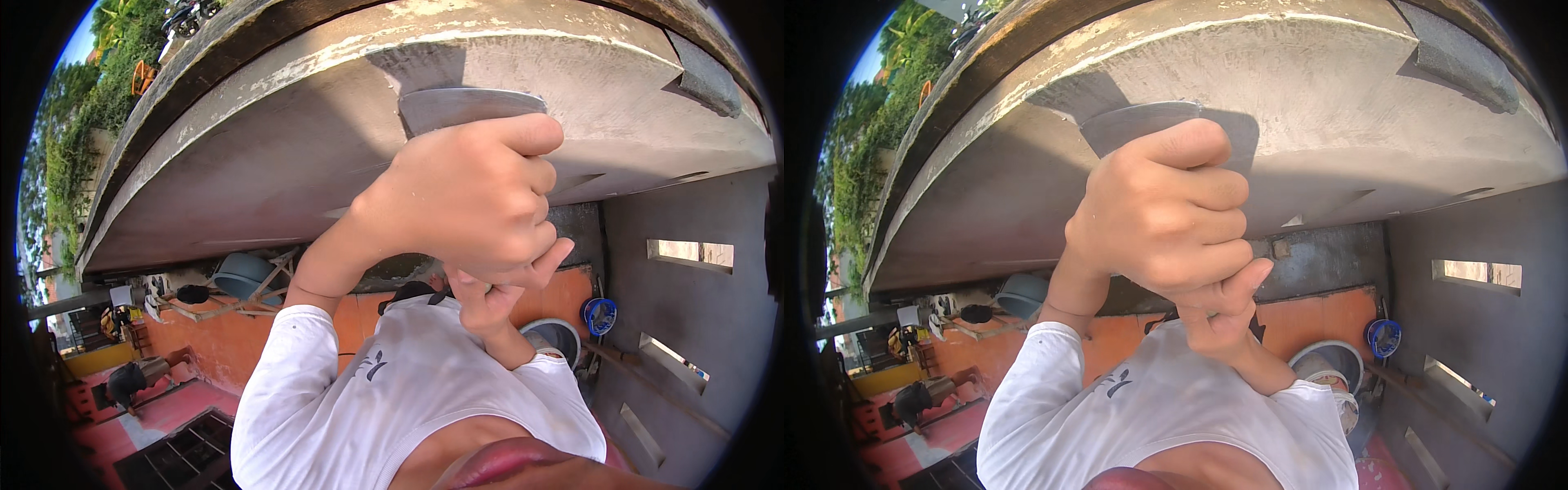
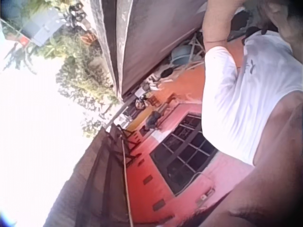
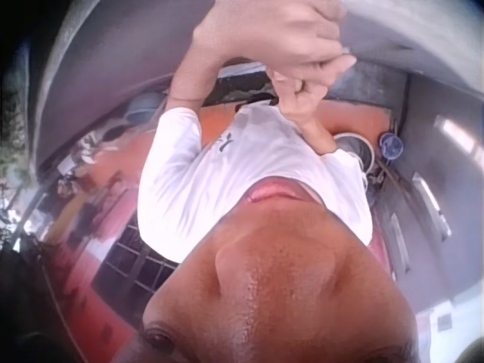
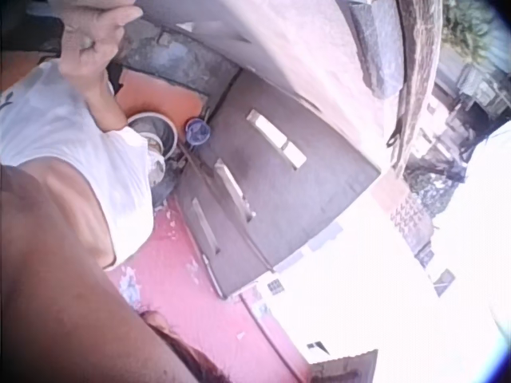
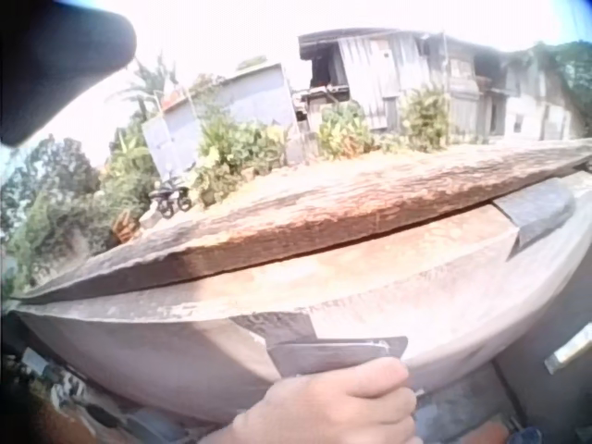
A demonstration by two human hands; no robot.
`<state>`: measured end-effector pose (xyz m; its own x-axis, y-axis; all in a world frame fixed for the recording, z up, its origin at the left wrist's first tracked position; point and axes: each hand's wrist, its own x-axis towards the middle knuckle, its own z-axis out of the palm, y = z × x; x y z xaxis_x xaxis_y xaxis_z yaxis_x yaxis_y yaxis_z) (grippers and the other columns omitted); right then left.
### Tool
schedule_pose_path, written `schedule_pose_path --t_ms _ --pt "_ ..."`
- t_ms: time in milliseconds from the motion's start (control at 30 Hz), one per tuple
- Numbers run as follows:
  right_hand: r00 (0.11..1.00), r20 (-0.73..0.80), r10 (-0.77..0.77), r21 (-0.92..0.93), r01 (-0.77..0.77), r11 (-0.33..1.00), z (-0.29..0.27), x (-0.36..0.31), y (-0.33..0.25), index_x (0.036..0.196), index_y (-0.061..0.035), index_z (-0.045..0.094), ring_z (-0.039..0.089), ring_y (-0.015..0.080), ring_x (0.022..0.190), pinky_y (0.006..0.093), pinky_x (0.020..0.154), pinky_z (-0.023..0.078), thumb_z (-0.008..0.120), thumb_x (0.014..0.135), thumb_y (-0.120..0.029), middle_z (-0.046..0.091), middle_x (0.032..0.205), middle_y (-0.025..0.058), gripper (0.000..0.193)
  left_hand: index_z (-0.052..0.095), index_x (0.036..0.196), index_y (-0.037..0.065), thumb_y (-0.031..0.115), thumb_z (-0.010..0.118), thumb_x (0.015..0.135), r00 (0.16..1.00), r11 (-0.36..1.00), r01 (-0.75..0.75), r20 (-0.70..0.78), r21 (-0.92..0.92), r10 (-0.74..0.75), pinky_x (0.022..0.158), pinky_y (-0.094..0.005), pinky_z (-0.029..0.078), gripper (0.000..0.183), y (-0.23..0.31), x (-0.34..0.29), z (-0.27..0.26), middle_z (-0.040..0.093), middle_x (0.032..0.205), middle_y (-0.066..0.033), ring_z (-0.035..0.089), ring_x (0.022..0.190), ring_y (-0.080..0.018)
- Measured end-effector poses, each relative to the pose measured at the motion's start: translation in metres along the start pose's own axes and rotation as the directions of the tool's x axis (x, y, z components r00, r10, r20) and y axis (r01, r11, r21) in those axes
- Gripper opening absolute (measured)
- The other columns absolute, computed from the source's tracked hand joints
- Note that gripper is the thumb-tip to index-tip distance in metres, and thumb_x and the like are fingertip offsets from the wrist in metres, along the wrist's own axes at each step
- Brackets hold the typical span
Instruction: The person uses a trowel to apply and smooth plaster on a ceiling surface. They repeatedly spread and level the material across the ceiling area, working methodically to even out the surface.
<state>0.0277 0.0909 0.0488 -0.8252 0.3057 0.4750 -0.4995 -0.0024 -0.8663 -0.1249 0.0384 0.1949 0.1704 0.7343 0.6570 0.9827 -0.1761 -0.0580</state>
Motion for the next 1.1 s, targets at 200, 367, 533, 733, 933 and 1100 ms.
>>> schedule_pose_path --t_ms 200,367,533,733,933,1100 --pt "0.996 0.059 0.06 0.012 -0.061 0.998 -0.009 -0.02 0.016 0.154 -0.0229 -0.008 0.054 0.0105 0.082 0.0258 0.066 0.05 0.055 0.096 -0.011 0.053 0.106 0.0063 0.086 0.035 0.047 0.013 0.021 0.063 0.069 0.999 0.999 0.038 -0.035 -0.028 -0.039 0.053 -0.0305 0.036 0.037 0.005 -0.016 0.015 0.037 0.046 0.0021 0.04 0.05 -0.0169" --pt "0.996 0.036 0.082 -0.025 -0.081 0.996 -0.009 -0.017 0.009 0.14 -0.0131 0.024 0.054 0.0107 0.083 0.0252 0.07 0.048 0.054 0.096 -0.006 0.057 0.1 0.0068 0.053 0.036 0.046 0.013 0.022 0.063 0.07 0.999 0.997 0.0 -0.032 -0.081 -0.002 0.056 -0.03 0.038 0.037 0.001 -0.013 0.008 0.038 0.046 0.0019 0.04 0.051 -0.0172" --pt "0.976 -0.026 0.218 0.291 -0.201 0.935 -0.005 -0.017 0.001 0.115 -0.0033 0.055 0.056 0.0118 0.086 0.0277 0.077 0.048 0.055 0.092 0.003 0.063 0.094 0.0096 0.024 0.049 0.037 0.013 0.033 0.06 0.078 0.998 0.998 0.06 0.035 -0.031 -0.059 0.066 -0.0268 0.042 0.047 0.006 -0.016 0.012 0.047 0.041 -0.0008 0.044 0.052 -0.0168" --pt "0.978 -0.087 0.187 0.24 -0.162 0.957 0.016 -0.01 -0.012 0.098 -0.0029 0.049 0.037 0.0063 0.051 0.022 0.047 0.03 0.052 0.101 -0.015 0.049 0.068 0.0033 0.013 0.052 0.038 0.012 0.033 0.059 0.078 0.999 0.996 0.043 -0.009 -0.075 -0.044 0.065 -0.0275 0.042 0.046 0.005 -0.015 0.009 0.047 0.041 -0.0025 0.043 0.053 -0.0187" --pt "0.992 -0.064 0.109 0.133 -0.1 0.986 0.015 0.015 -0.029 0.103 0.0 0.051 0.034 0.0046 0.041 0.0213 0.038 0.023 0.052 0.103 -0.023 0.048 0.062 0.0027 0.023 0.049 0.037 0.01 0.033 0.061 0.077 0.998 0.997 0.063 -0.016 -0.044 -0.064 0.058 -0.0303 0.042 0.047 0.005 0.004 -0.009 0.046 0.041 -0.0041 0.041 0.053 -0.0209" --pt "0.989 -0.008 0.15 0.162 -0.146 0.976 0.009 0.006 -0.024 0.113 0.0016 0.052 0.034 0.0048 0.042 0.0214 0.038 0.024 0.05 0.103 -0.023 0.048 0.064 0.0028 0.026 0.05 0.037 0.01 0.033 0.061 0.076 0.99 0.989 0.139 -0.009 -0.04 -0.14 0.053 -0.0314 0.041 0.046 0.009 -0.014 0.007 0.043 0.039 -0.0043 0.04 0.056 -0.0209"
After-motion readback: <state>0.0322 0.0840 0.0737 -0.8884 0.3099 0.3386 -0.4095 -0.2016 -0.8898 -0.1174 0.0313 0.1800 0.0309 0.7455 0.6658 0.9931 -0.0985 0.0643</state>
